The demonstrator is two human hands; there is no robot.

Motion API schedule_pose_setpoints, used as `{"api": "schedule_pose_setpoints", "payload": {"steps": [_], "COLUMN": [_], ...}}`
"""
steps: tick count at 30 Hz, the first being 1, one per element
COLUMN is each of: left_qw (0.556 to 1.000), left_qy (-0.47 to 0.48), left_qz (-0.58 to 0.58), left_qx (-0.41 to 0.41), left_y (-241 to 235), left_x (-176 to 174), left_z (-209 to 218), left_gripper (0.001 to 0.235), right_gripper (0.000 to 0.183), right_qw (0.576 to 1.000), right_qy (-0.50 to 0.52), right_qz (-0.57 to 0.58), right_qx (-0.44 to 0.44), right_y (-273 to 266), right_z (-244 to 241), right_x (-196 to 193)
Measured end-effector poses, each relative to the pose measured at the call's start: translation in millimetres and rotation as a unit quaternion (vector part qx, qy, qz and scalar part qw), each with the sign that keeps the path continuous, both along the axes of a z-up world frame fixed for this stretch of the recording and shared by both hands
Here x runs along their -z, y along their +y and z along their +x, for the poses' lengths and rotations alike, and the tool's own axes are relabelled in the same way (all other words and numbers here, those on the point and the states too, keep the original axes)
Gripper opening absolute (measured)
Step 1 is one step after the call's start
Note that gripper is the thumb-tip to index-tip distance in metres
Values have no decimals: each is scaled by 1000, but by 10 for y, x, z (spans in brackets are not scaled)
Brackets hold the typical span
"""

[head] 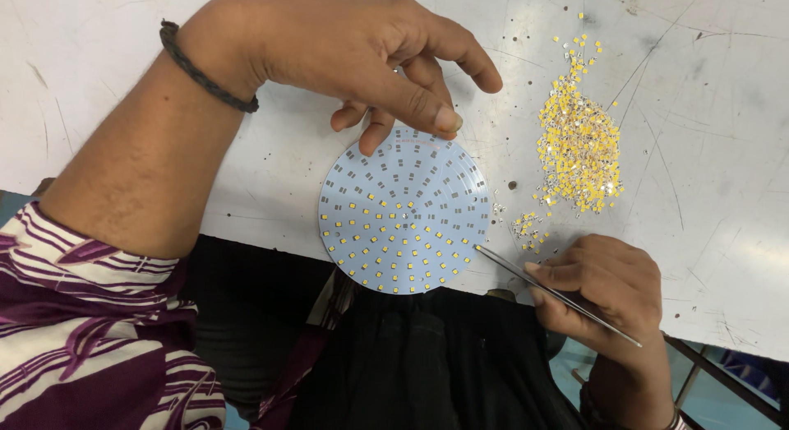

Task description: The person uses tweezers to pick up small yellow LED components from a pile and places them into designated spots on a circular board. The person continues this process, filling the board with LEDs one by one.

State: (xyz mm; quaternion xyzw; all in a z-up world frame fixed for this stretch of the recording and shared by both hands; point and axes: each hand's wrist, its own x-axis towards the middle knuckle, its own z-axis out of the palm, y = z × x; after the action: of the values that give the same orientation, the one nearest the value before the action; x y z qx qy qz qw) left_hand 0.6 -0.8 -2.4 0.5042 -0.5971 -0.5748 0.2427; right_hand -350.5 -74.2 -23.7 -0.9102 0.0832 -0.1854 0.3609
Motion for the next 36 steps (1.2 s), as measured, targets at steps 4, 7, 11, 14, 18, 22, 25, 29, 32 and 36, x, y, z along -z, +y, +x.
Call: {"api": "schedule_pose_setpoints", "payload": {"steps": [4,7,11,14,18,22,25,29,32,36], "left_qw": [1000,1000,1000,1000,1000,995,998,998,998,998], "left_qy": [2,1,4,7,4,87,57,64,62,51], "left_qz": [2,1,-12,-18,-19,-34,-17,-12,-11,-10], "left_qx": [-5,-2,6,16,17,43,23,23,22,20], "left_y": [7,1,-9,-37,-30,-57,-59,-61,-67,-60], "left_x": [13,15,-4,8,29,27,32,37,30,35], "left_z": [6,7,-10,-6,-17,-78,-120,-124,-128,-120], "left_gripper": [71,71,73,75,76,75,75,74,74,74], "right_gripper": [17,18,15,17,19,18,17,16,15,16], "right_qw": [1000,1000,993,982,980,979,981,986,989,989], "right_qy": [9,9,-38,-19,-4,0,0,-5,-8,-6], "right_qz": [-4,-4,24,15,0,-21,-7,-14,-38,-27], "right_qx": [-5,3,105,188,197,200,193,167,146,143], "right_y": [-17,-10,42,46,11,-76,-124,-154,-169,-172], "right_z": [2,-36,-190,-346,-463,-547,-567,-552,-518,-497], "right_x": [23,32,25,21,84,70,82,109,108,105]}}
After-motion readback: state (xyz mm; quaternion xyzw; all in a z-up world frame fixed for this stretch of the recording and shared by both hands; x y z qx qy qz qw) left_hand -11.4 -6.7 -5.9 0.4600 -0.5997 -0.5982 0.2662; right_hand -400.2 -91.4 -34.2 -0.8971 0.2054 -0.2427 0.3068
